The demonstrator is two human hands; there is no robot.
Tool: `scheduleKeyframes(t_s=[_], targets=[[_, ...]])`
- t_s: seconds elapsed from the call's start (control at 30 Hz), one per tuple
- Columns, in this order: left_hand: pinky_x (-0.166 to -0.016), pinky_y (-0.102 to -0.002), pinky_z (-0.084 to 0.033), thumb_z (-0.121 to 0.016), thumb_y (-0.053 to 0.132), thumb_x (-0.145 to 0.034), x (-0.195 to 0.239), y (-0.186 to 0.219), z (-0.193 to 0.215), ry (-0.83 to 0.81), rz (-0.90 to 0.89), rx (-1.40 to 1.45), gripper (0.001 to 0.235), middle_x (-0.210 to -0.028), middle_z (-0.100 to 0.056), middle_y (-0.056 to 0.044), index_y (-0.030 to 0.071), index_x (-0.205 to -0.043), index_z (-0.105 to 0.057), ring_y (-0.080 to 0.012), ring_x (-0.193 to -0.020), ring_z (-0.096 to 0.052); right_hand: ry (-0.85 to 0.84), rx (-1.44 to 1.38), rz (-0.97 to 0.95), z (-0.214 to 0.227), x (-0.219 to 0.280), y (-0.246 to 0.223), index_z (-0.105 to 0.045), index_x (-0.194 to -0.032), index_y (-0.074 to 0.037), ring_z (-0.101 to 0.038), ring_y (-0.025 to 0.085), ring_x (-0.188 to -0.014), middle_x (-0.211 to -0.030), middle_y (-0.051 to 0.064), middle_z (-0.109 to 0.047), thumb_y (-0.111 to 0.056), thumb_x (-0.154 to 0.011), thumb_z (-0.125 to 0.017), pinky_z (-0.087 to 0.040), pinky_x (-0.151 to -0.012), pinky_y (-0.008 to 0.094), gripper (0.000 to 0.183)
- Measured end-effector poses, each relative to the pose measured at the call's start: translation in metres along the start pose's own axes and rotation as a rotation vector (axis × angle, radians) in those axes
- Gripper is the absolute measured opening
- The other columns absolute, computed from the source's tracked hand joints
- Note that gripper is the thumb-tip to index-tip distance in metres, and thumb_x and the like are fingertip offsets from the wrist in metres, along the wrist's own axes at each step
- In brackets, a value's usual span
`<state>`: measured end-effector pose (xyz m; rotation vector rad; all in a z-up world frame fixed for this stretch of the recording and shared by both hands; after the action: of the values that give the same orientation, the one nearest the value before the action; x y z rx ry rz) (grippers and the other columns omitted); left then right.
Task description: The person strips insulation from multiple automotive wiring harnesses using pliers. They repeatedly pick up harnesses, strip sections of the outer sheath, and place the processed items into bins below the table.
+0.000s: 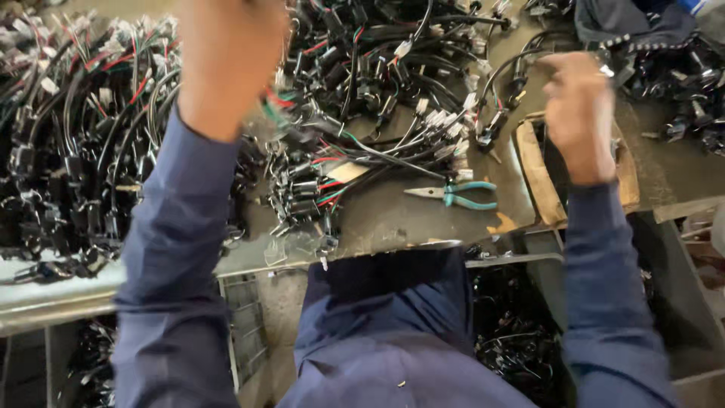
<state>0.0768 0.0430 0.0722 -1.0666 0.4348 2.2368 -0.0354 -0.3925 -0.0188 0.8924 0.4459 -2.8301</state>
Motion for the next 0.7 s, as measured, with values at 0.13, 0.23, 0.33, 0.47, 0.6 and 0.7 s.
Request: scheduleKeyframes(t_s=[0.13, 0.23, 0.33, 0.47, 0.6, 0.7], targets=[[-0.056, -0.046, -0.049, -0.062, 0.007, -0.083, 0.011, 0.072, -0.047, -0.147, -0.138, 0.105, 0.015, -0.080, -0.064, -0.020, -0.002, -0.094, -0.067, -0.0373, -0.066, -0.062, -0.199, 0.160, 0.333, -0.064, -0.014, 0.065, -0.062, -0.145, -0.009, -0.057, 0.037, -0.130, -0.148, 0.018, -0.059, 0.012, -0.072, -0.063, -0.048, -0.107, 0.043, 0.076], [-0.093, -0.046, -0.050, -0.055, 0.017, -0.091, 0.038, 0.128, -0.100, -0.545, -0.817, -0.573, 0.036, -0.119, -0.063, -0.028, -0.011, -0.109, -0.067, -0.0404, -0.105, -0.060, -0.262, 0.330, 0.387, -0.108, -0.030, 0.100, -0.061, -0.145, -0.015, -0.057, 0.030, -0.133, -0.150, 0.006, -0.061, 0.003, -0.084, -0.066, -0.046, -0.102, 0.046, 0.063], [-0.096, -0.060, -0.044, -0.063, 0.017, -0.089, 0.078, 0.160, -0.125, -0.765, -0.109, 0.145, 0.052, -0.144, -0.046, -0.027, 0.000, -0.136, -0.049, -0.0438, -0.125, -0.049, -0.334, 0.453, 0.438, -0.129, -0.051, 0.118, -0.059, -0.149, -0.023, -0.054, 0.027, -0.142, -0.149, -0.002, -0.058, -0.002, -0.097, -0.063, -0.045, -0.108, 0.048, 0.056], [-0.093, -0.072, -0.037, -0.078, 0.030, -0.051, 0.117, 0.168, -0.130, -0.444, -0.190, 0.018, 0.112, -0.141, -0.046, -0.024, 0.005, -0.147, -0.027, -0.0443, -0.124, -0.045, -0.495, 0.542, 0.456, -0.131, -0.082, 0.120, -0.059, -0.144, -0.029, -0.053, 0.035, -0.128, -0.139, 0.002, -0.057, -0.016, -0.068, -0.075, -0.042, -0.094, 0.059, 0.079], [-0.097, -0.064, -0.040, -0.079, 0.027, -0.066, 0.128, 0.157, -0.129, -0.674, -0.126, -0.032, 0.114, -0.140, -0.046, -0.026, 0.013, -0.159, -0.015, -0.0452, -0.119, -0.049, -0.550, 0.630, 0.452, -0.126, -0.084, 0.112, -0.064, -0.130, -0.028, -0.054, 0.033, -0.126, -0.132, 0.005, -0.058, -0.030, -0.067, -0.078, -0.041, -0.095, 0.057, 0.065], [-0.095, -0.060, -0.043, -0.078, 0.023, -0.077, 0.120, 0.154, -0.123, -0.903, -0.041, 0.079, 0.113, -0.138, -0.049, -0.024, 0.012, -0.168, -0.011, -0.0440, -0.116, -0.053, -0.566, 0.722, 0.547, -0.111, -0.078, 0.100, -0.066, -0.125, -0.032, -0.057, 0.026, -0.126, -0.130, 0.001, -0.060, -0.027, -0.077, -0.074, -0.040, -0.103, 0.055, 0.049]])
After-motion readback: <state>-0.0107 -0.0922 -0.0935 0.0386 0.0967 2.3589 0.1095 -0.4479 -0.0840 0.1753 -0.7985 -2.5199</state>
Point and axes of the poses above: each hand's wrist, its own x-axis away from the middle knuckle, its own z-axis out of the back of the hand, y = z × x, the point moved 1 cm from there along -x, towards the middle knuckle
